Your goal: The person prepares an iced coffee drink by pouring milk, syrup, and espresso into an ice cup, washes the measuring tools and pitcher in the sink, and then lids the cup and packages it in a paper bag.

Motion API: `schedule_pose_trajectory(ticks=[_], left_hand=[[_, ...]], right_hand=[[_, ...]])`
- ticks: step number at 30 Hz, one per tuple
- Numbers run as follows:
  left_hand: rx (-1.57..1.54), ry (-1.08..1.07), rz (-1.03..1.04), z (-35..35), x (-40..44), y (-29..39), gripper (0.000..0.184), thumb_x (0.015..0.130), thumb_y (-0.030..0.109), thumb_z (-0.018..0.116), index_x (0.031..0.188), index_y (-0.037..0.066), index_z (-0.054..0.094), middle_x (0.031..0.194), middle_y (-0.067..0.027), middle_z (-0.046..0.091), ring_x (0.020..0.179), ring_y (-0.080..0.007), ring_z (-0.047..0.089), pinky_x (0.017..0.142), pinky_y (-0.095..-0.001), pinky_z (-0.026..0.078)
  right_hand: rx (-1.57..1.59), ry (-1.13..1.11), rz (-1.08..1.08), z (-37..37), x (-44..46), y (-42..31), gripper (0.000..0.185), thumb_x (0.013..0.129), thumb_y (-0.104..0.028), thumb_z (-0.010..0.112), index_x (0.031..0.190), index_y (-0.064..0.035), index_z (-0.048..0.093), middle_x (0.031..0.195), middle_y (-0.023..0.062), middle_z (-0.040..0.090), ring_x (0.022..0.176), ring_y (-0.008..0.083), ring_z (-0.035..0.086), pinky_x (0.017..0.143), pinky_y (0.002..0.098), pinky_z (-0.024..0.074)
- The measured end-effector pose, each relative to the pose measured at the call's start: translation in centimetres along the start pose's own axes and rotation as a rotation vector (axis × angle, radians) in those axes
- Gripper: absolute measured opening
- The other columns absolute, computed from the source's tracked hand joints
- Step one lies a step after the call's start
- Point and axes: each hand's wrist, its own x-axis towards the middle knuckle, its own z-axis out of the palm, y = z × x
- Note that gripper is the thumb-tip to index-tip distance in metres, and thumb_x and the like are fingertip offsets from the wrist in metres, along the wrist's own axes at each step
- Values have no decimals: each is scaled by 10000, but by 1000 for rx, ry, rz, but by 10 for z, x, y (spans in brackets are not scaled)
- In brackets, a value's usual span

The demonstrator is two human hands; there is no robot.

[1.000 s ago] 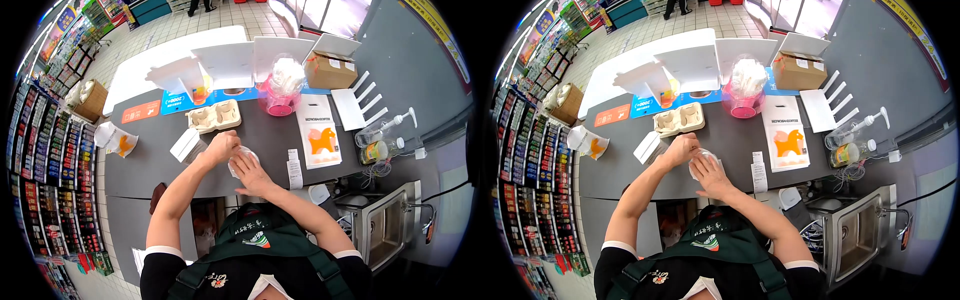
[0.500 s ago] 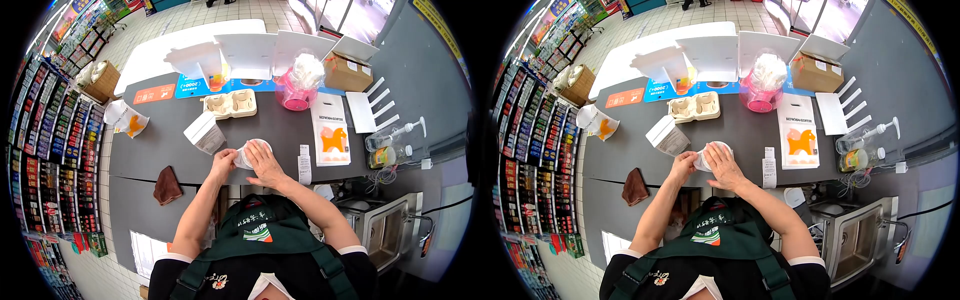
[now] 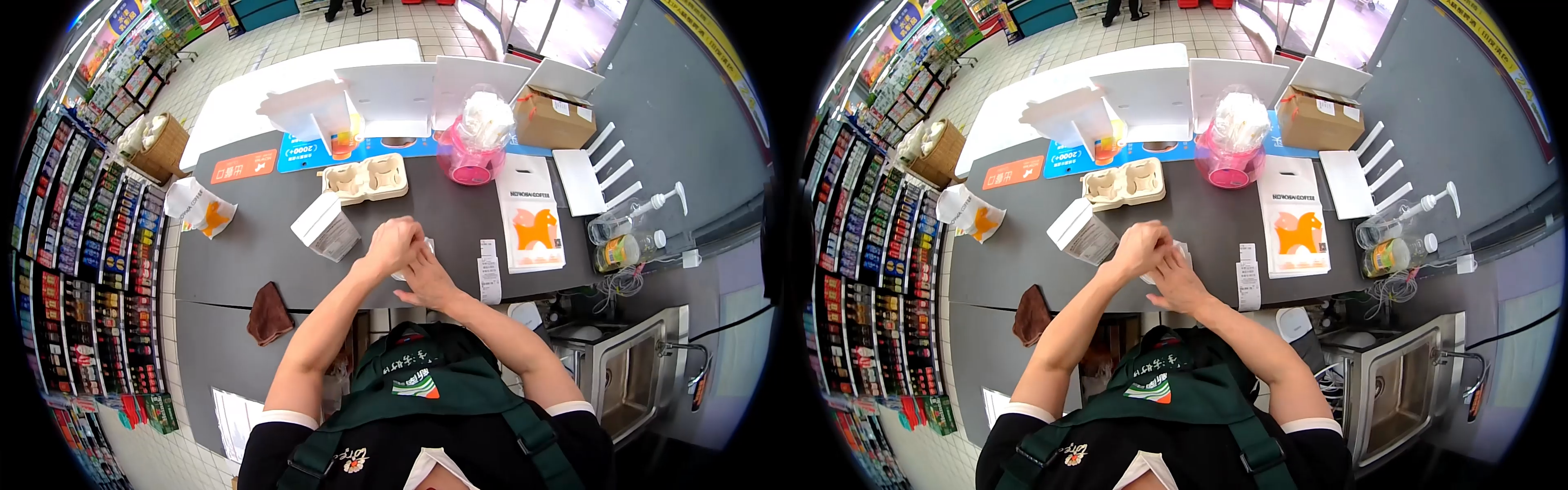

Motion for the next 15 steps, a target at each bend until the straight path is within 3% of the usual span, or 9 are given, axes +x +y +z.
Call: schedule_pose_trajectory(ticks=[3, 6, 8, 9, 12, 14, 15], left_hand=[[61, -2, 132, -11, -30, -2, 124, 704, 122, 666, 726, 11, 614, 713, -117, 585, 677, -292, 596, 602, -375, 469], [-65, 67, -7, -9, -55, -3, 150, 724, 111, 688, 778, 10, 591, 708, -100, 564, 695, -258, 585, 593, -358, 468], [-217, 315, -103, 1, -66, -5, 171, 743, 79, 698, 836, 8, 574, 714, -77, 539, 664, -217, 558, 578, -329, 463], [-268, 328, -131, 9, -71, -11, 172, 767, 42, 682, 872, 4, 551, 718, -66, 525, 609, -189, 533, 559, -303, 455], [-222, 351, -163, 20, -88, -22, 141, 782, 16, 658, 857, -3, 540, 727, -74, 532, 591, -186, 538, 550, -283, 457], [-102, 312, -137, 19, -95, -21, 107, 821, 15, 633, 844, -9, 531, 717, -57, 550, 602, -141, 544, 548, -264, 460], [-349, 177, -273, 15, -95, -18, 94, 840, 29, 622, 837, -4, 535, 714, -46, 560, 606, -117, 545, 553, -253, 462]], right_hand=[[-9, -78, 70, 9, -5, 2, 740, 642, -348, 731, 1210, 45, 466, 1258, 231, 450, 1239, 357, 393, 1084, 461, 245], [8, 22, 24, 4, -2, 1, 719, 634, -338, 736, 1185, 45, 478, 1231, 223, 479, 1208, 352, 423, 1076, 450, 258], [-85, -47, 17, 0, 1, -2, 710, 630, -328, 738, 1183, 34, 479, 1235, 211, 484, 1221, 332, 419, 1078, 453, 252], [-83, -46, 17, -4, 3, -4, 710, 630, -328, 738, 1183, 34, 479, 1235, 211, 484, 1221, 332, 419, 1078, 453, 252], [-22, -78, 65, -8, 5, -4, 705, 632, -315, 740, 1196, 15, 476, 1241, 195, 487, 1225, 313, 420, 1074, 510, 238], [-47, -56, 52, -9, 4, -2, 711, 632, -306, 744, 1215, -7, 469, 1255, 173, 479, 1242, 303, 409, 1057, 571, 226], [-47, -138, 48, -13, 2, -1, 726, 633, -297, 748, 1234, -12, 459, 1259, 168, 478, 1258, 309, 394, 1040, 604, 229]])
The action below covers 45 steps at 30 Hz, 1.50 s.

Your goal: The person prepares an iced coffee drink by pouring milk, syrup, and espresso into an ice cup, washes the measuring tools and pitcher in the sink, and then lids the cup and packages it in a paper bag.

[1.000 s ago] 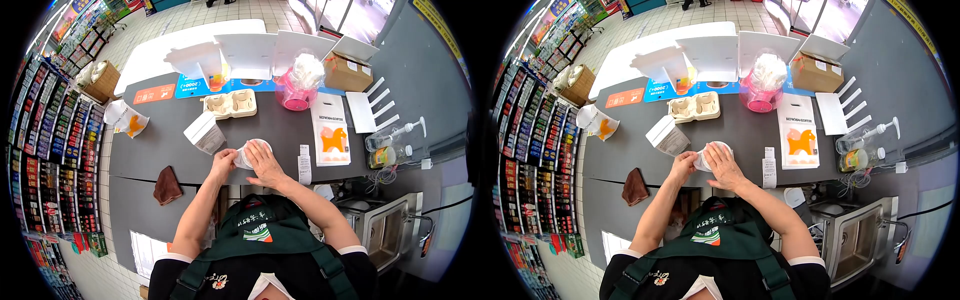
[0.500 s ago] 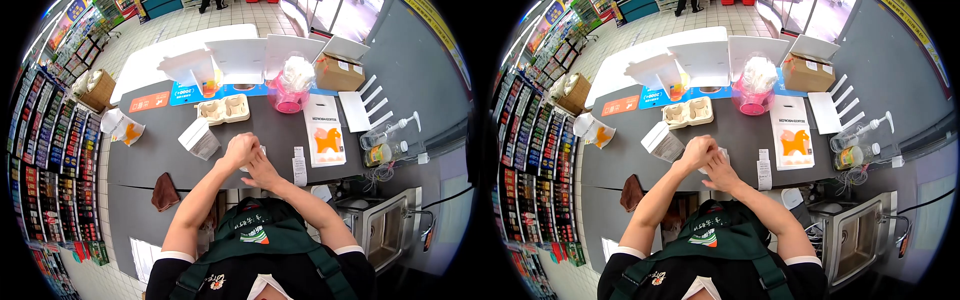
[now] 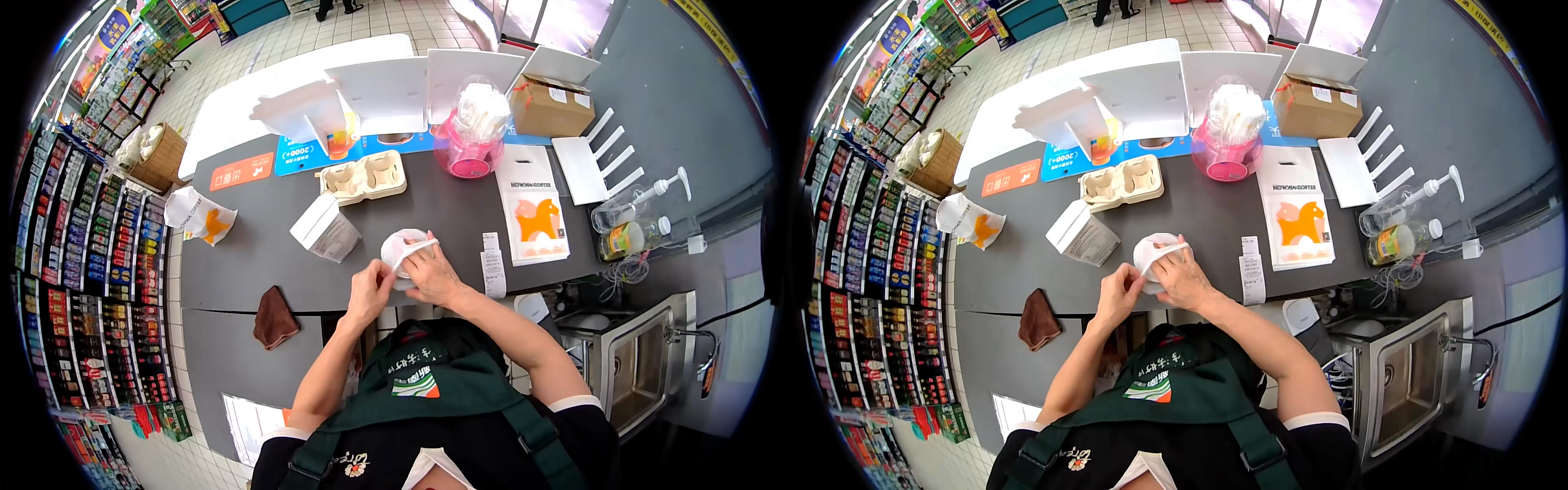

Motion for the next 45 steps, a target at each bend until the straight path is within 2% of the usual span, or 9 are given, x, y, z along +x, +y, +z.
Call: schedule_pose_trajectory(ticks=[2, 7, 10, 13, 15, 19, 25, 42, 45], left_hand=[[-485, -166, -193, -9, 5, 14, 95, 888, 77, 592, 830, 16, 548, 705, -19, 578, 620, -64, 546, 567, -223, 466], [-625, -168, -384, -33, 37, 29, 109, 871, 102, 615, 856, 14, 553, 727, -21, 591, 646, -80, 562, 577, -218, 467], [0, 234, 144, -26, 24, 62, 200, 749, 46, 674, 918, 34, 568, 821, -64, 607, 772, -201, 579, 636, -302, 467], [403, -118, 536, -21, 8, 84, 308, 714, 139, 705, 990, 68, 587, 939, -103, 604, 912, -272, 580, 816, -394, 434], [637, -253, 562, 7, -1, 77, 441, 706, 260, 719, 1053, 27, 579, 1001, -120, 605, 1009, -268, 569, 941, -440, 373], [1000, -244, 526, 31, -3, 42, 741, 671, 339, 741, 1235, -50, 460, 1272, -196, 484, 1194, -300, 465, 1033, -504, 287], [988, -373, 479, 30, 6, 45, 782, 635, 340, 765, 1239, -51, 460, 1284, -188, 472, 1200, -299, 451, 1022, -537, 267], [1209, -372, 441, -73, 51, 98, 163, 776, 141, 550, 716, 101, 696, 942, -40, 645, 1119, -267, 479, 1008, -512, 248], [1142, -310, 517, -86, 53, 104, 147, 752, 129, 565, 686, 83, 689, 1007, -59, 621, 1124, -266, 471, 1008, -498, 257]], right_hand=[[19, 24, 13, -4, -2, -4, 744, 631, -286, 752, 1251, -12, 444, 1268, 167, 473, 1271, 308, 380, 1042, 599, 232], [40, 127, 17, -16, -2, -2, 672, 640, -239, 748, 1218, -11, 493, 1212, 165, 516, 1238, 312, 422, 1046, 528, 291], [8, 260, -97, -22, -23, 4, 460, 662, -208, 734, 1060, -28, 589, 1083, 134, 577, 1087, 299, 537, 967, 436, 401], [258, 520, 281, -30, -32, 13, 211, 733, -179, 701, 856, -48, 589, 911, 104, 611, 824, 248, 610, 706, 373, 491], [645, 495, 733, -17, -30, 23, 189, 791, -181, 675, 844, -27, 577, 819, 126, 624, 701, 221, 626, 626, 331, 496], [1229, 313, 833, 24, -38, 43, 210, 827, -192, 658, 809, -3, 568, 694, 121, 626, 570, 203, 615, 553, 322, 486], [3, 53, 504, -71, -25, 20, 200, 826, -170, 572, 721, 1, 562, 595, 175, 593, 557, 336, 615, 522, 425, 487], [-201, -232, 321, -140, 44, 5, 87, 725, -80, 605, 758, -7, 640, 735, 198, 649, 719, 324, 671, 610, 390, 542], [-251, -1, 269, -138, 42, -4, 74, 728, -30, 570, 790, -15, 606, 782, 184, 621, 769, 328, 645, 643, 410, 527]])
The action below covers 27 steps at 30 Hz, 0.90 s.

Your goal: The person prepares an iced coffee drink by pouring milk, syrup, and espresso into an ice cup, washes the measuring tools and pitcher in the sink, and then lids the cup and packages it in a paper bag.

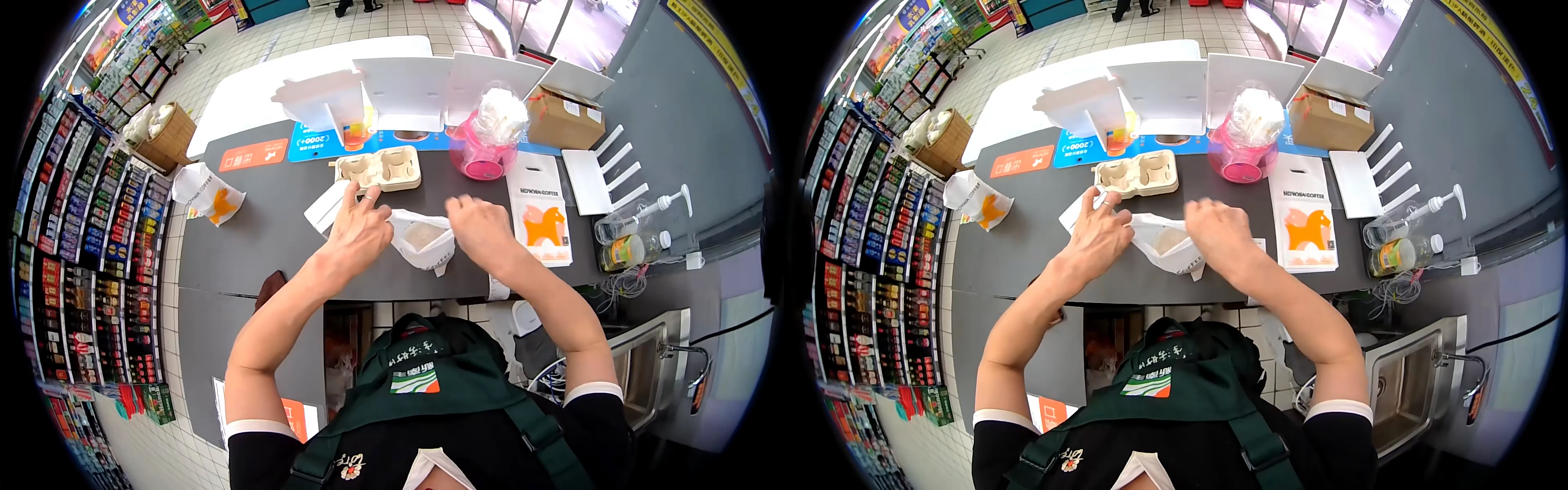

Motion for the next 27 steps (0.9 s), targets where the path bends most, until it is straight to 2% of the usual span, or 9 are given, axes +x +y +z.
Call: schedule_pose_trajectory(ticks=[3, 6, 8, 9, 12, 13, 21, 23, 27], left_hand=[[-37, 120, 59, 5, 1, 2, 106, 727, 118, 592, 710, 84, 690, 1096, -86, 567, 1135, -260, 460, 1010, -502, 253], [-126, 166, 34, 8, -1, 2, 105, 699, 134, 636, 775, 80, 683, 1151, -115, 516, 1092, -284, 485, 972, -474, 331], [-732, 219, -198, 12, -4, -5, 269, 682, 135, 664, 944, 75, 655, 1187, -127, 487, 1041, -306, 513, 887, -414, 409], [-682, 272, -300, 19, -2, -5, 452, 684, 181, 659, 1114, 65, 577, 1113, -155, 532, 984, -335, 550, 802, -398, 463], [-684, 130, -521, 52, 10, 5, 519, 709, 229, 657, 1178, 48, 529, 933, -157, 616, 871, -333, 605, 760, -403, 484], [-749, 125, -515, 71, 14, 4, 498, 721, 279, 653, 1135, 14, 572, 726, -153, 639, 732, -332, 634, 698, -413, 501], [-864, 279, -460, 92, 40, 13, 171, 738, 126, 603, 819, 12, 703, 729, -195, 651, 708, -340, 644, 706, -397, 512], [-847, 318, -417, 85, 42, 9, 161, 737, 109, 598, 813, 14, 703, 730, -186, 653, 706, -336, 644, 701, -396, 511], [-840, 392, -339, 62, 42, 5, 137, 739, 70, 592, 797, 19, 706, 726, -169, 657, 681, -317, 643, 677, -382, 509]], right_hand=[[268, 38, -204, -1, 11, -31, 135, 726, 3, 555, 853, -6, 600, 846, 170, 607, 815, 324, 634, 655, 411, 528], [197, -475, -194, 20, 39, -38, 183, 739, -4, 550, 916, 14, 594, 925, 234, 626, 860, 346, 640, 690, 408, 532], [150, -514, -156, 54, 39, -32, 199, 735, -26, 576, 927, 24, 597, 951, 243, 628, 878, 342, 644, 703, 404, 534], [108, -554, -113, 63, 40, -32, 222, 731, -47, 601, 939, 33, 599, 977, 251, 631, 896, 337, 647, 715, 399, 537], [-102, -612, -82, 84, 35, -42, 304, 708, -85, 652, 974, 52, 598, 999, 216, 642, 918, 323, 650, 739, 392, 537], [0, -619, 38, 91, 37, -45, 370, 672, -89, 685, 1003, 51, 599, 1020, 200, 642, 933, 316, 648, 767, 383, 531], [-96, -622, -123, 87, 35, -44, 415, 641, -96, 707, 1007, 62, 593, 1022, 200, 630, 952, 323, 633, 783, 394, 523], [-212, -593, -106, 89, 31, -43, 489, 637, -144, 742, 1073, 21, 591, 1117, 173, 598, 1001, 246, 630, 802, 338, 520], [-233, -762, -103, 73, 45, -43, 515, 623, -122, 753, 1089, 13, 582, 1114, 169, 602, 1001, 240, 631, 782, 325, 526]])
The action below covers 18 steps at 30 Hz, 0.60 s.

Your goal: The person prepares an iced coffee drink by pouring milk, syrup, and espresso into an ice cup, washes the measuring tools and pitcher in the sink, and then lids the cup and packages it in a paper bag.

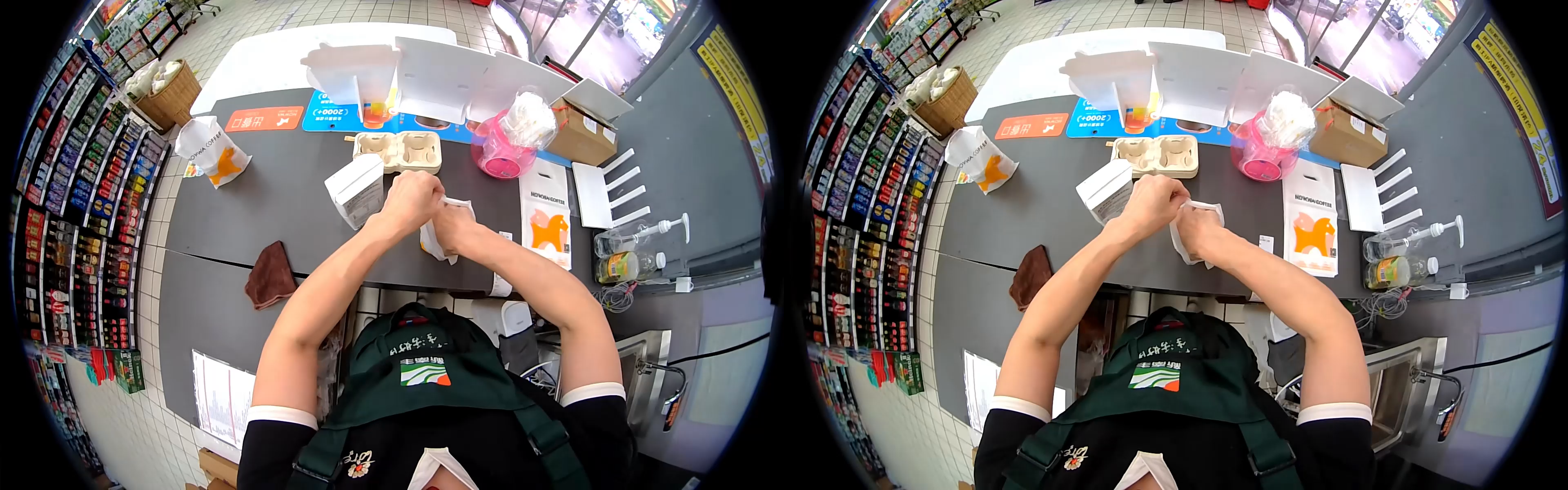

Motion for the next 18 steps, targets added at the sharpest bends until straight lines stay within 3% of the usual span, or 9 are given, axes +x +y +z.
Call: schedule_pose_trajectory(ticks=[7, 14, 18], left_hand=[[-88, -77, -102, -22, 8, 15, 146, 746, 85, 625, 838, 14, 714, 708, -160, 668, 635, -243, 643, 614, -329, 500], [-151, -107, -193, -18, 17, 6, 152, 755, 93, 652, 864, 6, 716, 754, -146, 687, 676, -201, 654, 643, -320, 508], [-124, -34, -192, -9, 19, 0, 151, 757, 91, 650, 858, -1, 715, 736, -153, 679, 668, -215, 652, 636, -311, 506]], right_hand=[[-93, -13, -44, -27, -10, 9, 462, 621, -130, 747, 1048, -3, 623, 1098, 154, 616, 994, 241, 632, 781, 335, 525], [-89, 48, -77, -7, 15, 22, 429, 600, -121, 759, 1001, -17, 646, 1054, 135, 648, 957, 238, 650, 734, 307, 535], [-84, 66, -17, 4, 26, 25, 439, 599, -128, 766, 1004, -14, 644, 1061, 120, 648, 961, 229, 649, 744, 311, 534]])
